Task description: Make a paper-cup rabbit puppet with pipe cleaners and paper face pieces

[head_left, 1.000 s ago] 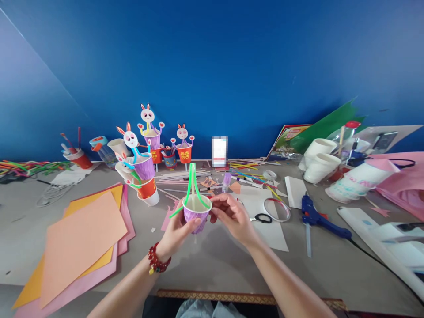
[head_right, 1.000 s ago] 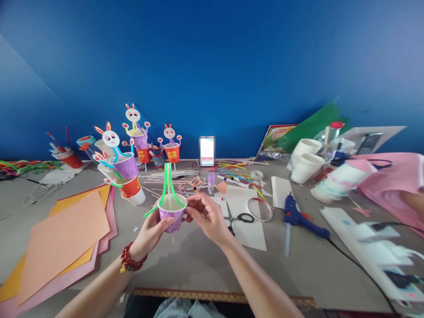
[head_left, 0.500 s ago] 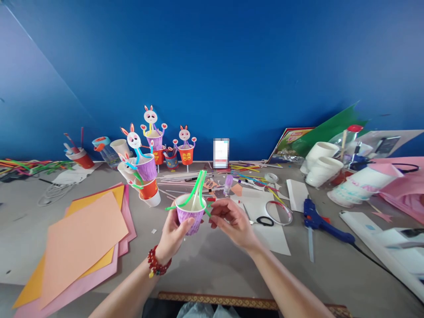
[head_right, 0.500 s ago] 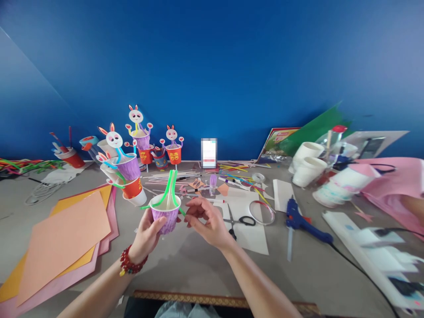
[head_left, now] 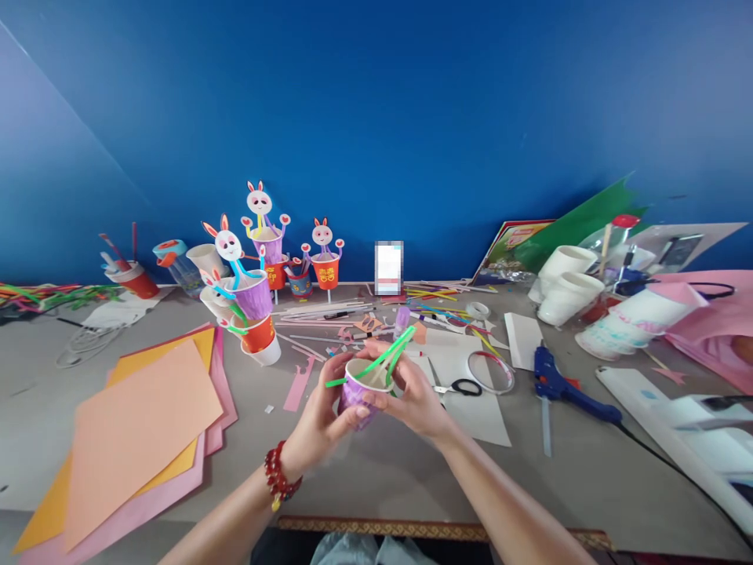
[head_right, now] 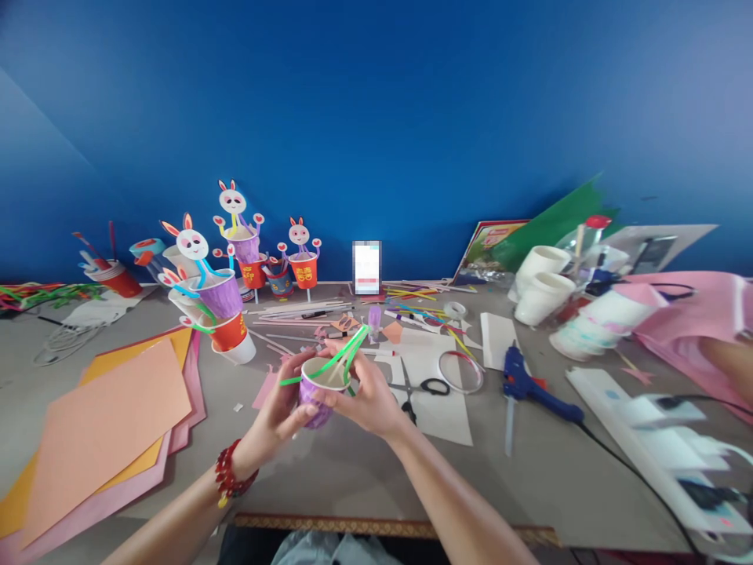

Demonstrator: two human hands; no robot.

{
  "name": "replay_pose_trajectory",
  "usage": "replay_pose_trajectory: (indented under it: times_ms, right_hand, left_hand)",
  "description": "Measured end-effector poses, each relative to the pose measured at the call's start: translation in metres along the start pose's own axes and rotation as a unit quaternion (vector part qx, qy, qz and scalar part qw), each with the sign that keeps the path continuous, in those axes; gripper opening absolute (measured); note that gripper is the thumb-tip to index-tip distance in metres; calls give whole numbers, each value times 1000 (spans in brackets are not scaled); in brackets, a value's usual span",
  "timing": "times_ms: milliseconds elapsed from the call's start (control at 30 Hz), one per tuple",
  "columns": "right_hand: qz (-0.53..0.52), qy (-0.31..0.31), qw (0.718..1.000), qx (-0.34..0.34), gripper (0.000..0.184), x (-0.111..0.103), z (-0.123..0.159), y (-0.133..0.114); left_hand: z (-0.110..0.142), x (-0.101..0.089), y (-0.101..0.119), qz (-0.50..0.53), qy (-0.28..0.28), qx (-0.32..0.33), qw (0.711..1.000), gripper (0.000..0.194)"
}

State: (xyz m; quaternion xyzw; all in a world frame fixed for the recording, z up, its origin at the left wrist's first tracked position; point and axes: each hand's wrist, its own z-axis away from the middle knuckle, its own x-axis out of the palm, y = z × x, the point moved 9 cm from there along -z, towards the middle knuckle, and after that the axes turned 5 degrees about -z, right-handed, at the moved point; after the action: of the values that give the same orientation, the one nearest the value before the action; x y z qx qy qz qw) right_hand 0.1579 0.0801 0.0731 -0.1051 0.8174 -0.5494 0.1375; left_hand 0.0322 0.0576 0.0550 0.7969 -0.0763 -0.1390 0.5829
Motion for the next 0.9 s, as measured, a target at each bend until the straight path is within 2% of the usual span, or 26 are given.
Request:
replay_pose_trajectory:
  times_ms: [133, 200, 300, 400, 533, 633, 733, 833, 900]
  right_hand:
    - [-15, 4, 1000, 11, 62, -1, -1, 3]
    - [-15, -1, 1000, 15, 61, -1, -1, 3]
    - [-17, -7, 1000, 25, 59, 0, -1, 4]
    - [-33, -5, 999, 36, 57, 1, -2, 7]
    - [-58, -4, 997, 44, 53, 2, -2, 11]
    - [-60, -1, 997, 44, 57, 2, -2, 13]
    - [-59, 3, 997, 41, 57, 0, -1, 12]
    - [-55, 0, 998, 35, 55, -1, -2, 10]
    - [-48, -4, 998, 34, 55, -1, -2, 9]
  left_hand:
    - [4, -31, 11, -107, 128, 29, 985, 22]
    - [6, -38, 12, -170, 141, 21, 975, 17]
    - [9, -40, 8, -218, 110, 2, 970, 19]
    - [15, -45, 5, -215, 110, -2, 970, 18]
    - [19, -48, 5, -183, 108, 6, 977, 15]
    - [20, -46, 4, -98, 112, 21, 989, 14]
    - [19, -30, -13, 1, 54, -32, 998, 34]
    - [24, -8, -38, 34, -30, -117, 992, 44]
    - [28, -1, -45, 45, -48, -138, 988, 49]
